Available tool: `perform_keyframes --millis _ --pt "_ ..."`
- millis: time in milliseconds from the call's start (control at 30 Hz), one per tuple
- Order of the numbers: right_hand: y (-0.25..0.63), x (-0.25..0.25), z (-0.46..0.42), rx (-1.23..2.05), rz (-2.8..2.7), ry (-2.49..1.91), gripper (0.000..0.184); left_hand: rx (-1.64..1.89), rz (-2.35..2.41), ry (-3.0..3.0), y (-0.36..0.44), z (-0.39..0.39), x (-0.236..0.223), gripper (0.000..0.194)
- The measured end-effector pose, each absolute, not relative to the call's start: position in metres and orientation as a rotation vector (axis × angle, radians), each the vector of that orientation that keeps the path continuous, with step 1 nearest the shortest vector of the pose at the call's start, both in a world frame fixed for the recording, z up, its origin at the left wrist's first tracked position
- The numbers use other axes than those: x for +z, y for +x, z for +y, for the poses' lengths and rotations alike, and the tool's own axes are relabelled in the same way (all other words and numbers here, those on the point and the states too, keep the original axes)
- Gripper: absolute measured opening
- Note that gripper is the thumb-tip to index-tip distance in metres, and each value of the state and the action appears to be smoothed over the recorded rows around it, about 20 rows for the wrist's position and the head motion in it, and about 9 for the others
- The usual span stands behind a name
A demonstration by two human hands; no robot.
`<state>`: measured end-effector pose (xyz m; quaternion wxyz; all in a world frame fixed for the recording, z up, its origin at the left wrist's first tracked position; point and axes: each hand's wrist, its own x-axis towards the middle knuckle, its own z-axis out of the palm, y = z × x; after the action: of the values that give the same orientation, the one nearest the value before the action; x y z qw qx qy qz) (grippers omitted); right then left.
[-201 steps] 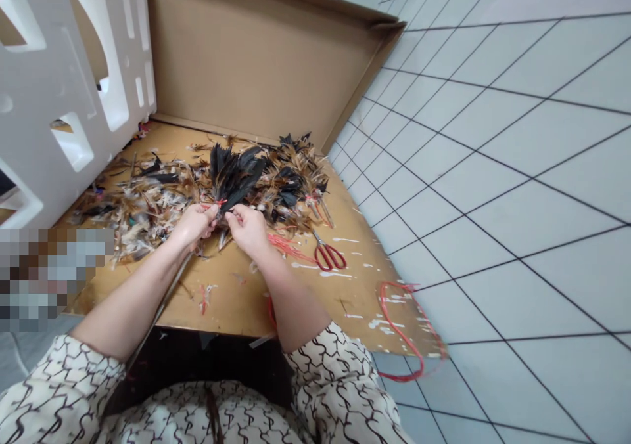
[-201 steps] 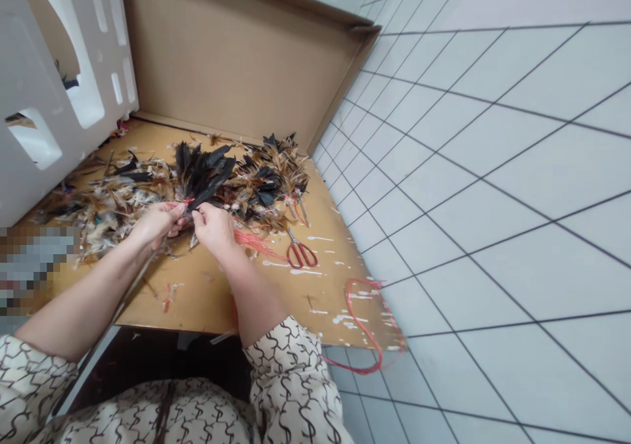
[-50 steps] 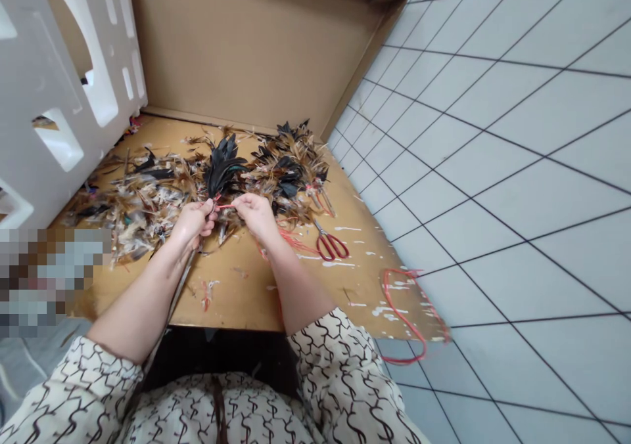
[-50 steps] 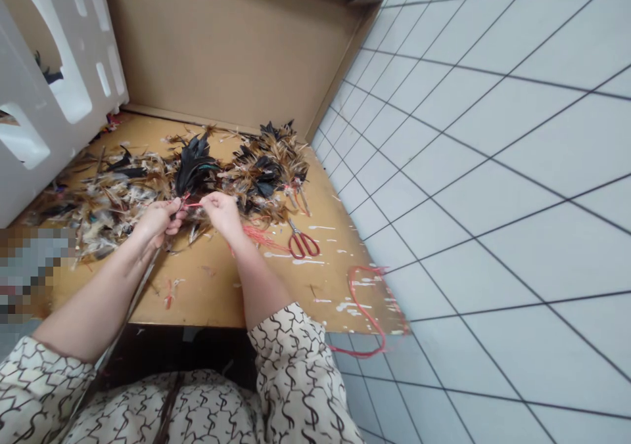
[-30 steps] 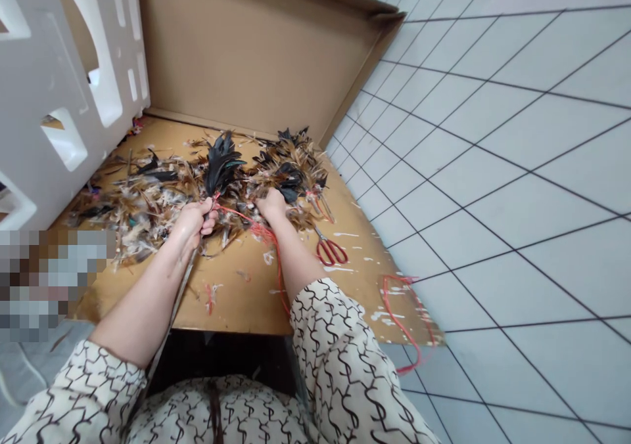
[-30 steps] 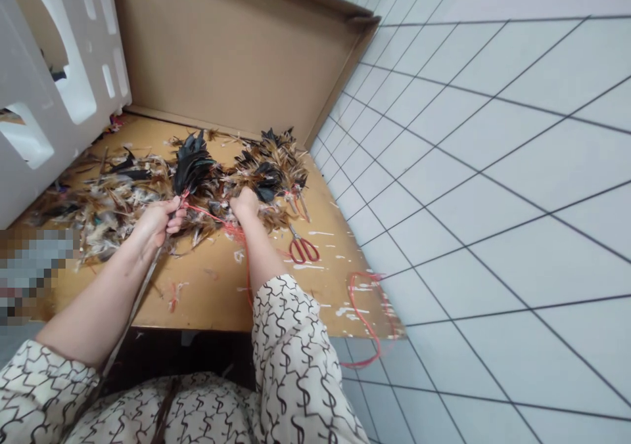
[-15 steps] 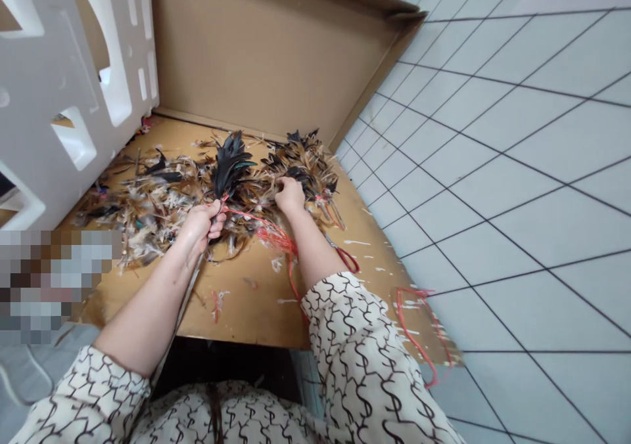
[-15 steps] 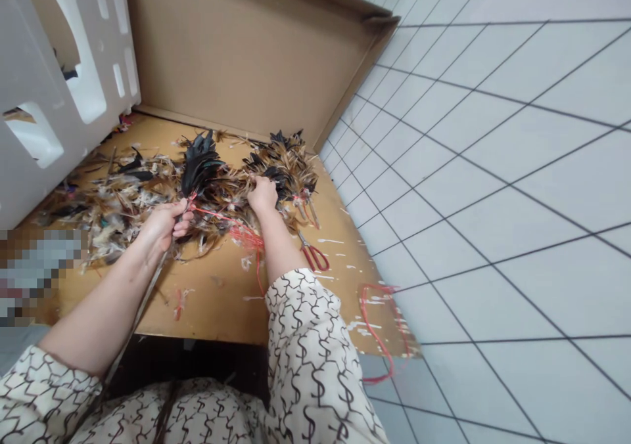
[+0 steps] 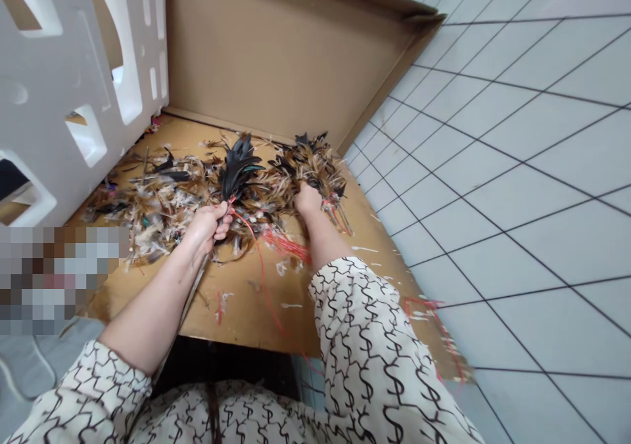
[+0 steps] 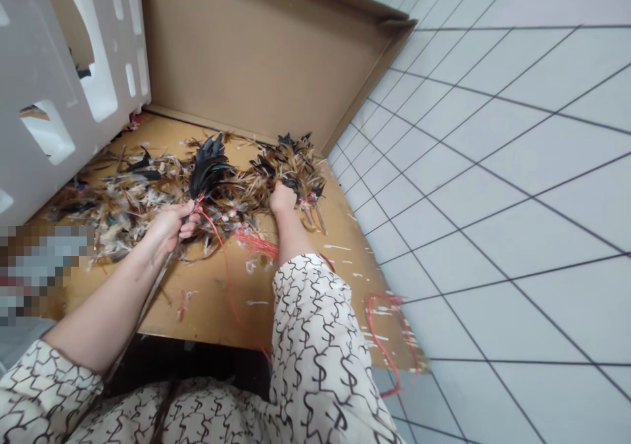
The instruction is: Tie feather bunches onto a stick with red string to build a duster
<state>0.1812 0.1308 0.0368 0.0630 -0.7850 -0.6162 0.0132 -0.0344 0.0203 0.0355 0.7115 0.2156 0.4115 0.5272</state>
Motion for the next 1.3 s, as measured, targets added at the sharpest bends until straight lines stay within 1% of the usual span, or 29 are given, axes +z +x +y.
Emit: perform_keyframes --millis 133,233,367,467,567,600,667,767,833,900,1000,1100,1167,1300 --pt "0.199 0.049 0.133 0.015 -1.564 -2.239 0.042 1.162 0.909 0.468 -0.035 0.02 0.035 0.025" --pt "0.212 0.061 0.136 -0.054 -1.561 -2.029 0.041 1.17 0.9 0.47 -0.035 0.02 0.033 0.024" --pt "0.22 0.074 0.136 -0.094 -1.557 -1.864 0.035 1.186 0.883 0.477 -0.036 0.02 0.033 0.025" --pt "0.215 0.078 0.13 -0.117 -1.711 -1.651 0.03 1.192 0.882 0.479 -0.037 0.019 0.033 0.025" --pt "0.205 0.077 0.121 -0.182 -2.015 -1.418 0.026 1.2 0.869 0.481 -0.038 0.018 0.033 0.024" --pt "0.202 0.075 0.119 -0.19 -2.124 -1.367 0.028 1.2 0.865 0.482 -0.038 0.018 0.033 0.024" --pt "0.197 0.071 0.114 -0.206 -2.293 -1.304 0.037 1.197 0.863 0.483 -0.039 0.018 0.033 0.026" --pt "0.194 0.066 0.109 -0.28 -2.283 -1.384 0.053 1.194 0.865 0.474 -0.039 0.018 0.034 0.026" --pt "0.192 0.065 0.104 -0.306 -2.124 -1.552 0.055 1.193 0.868 0.467 -0.04 0.018 0.035 0.026" --pt "0.189 0.065 0.097 -0.277 -1.956 -1.754 0.049 1.194 0.868 0.461 -0.04 0.018 0.035 0.025" --pt "0.18 0.064 0.086 -0.112 -1.806 -2.012 0.036 1.194 0.865 0.456 -0.04 0.018 0.035 0.023" --pt "0.168 0.059 0.073 0.01 -1.728 -2.139 0.027 1.194 0.856 0.456 -0.04 0.018 0.034 0.021" --pt "0.163 0.056 0.066 -0.038 -1.675 -2.133 0.025 1.192 0.85 0.46 -0.04 0.018 0.034 0.022" --pt "0.163 0.051 0.053 -0.243 -1.58 -1.988 0.03 1.187 0.854 0.463 -0.04 0.018 0.035 0.022"
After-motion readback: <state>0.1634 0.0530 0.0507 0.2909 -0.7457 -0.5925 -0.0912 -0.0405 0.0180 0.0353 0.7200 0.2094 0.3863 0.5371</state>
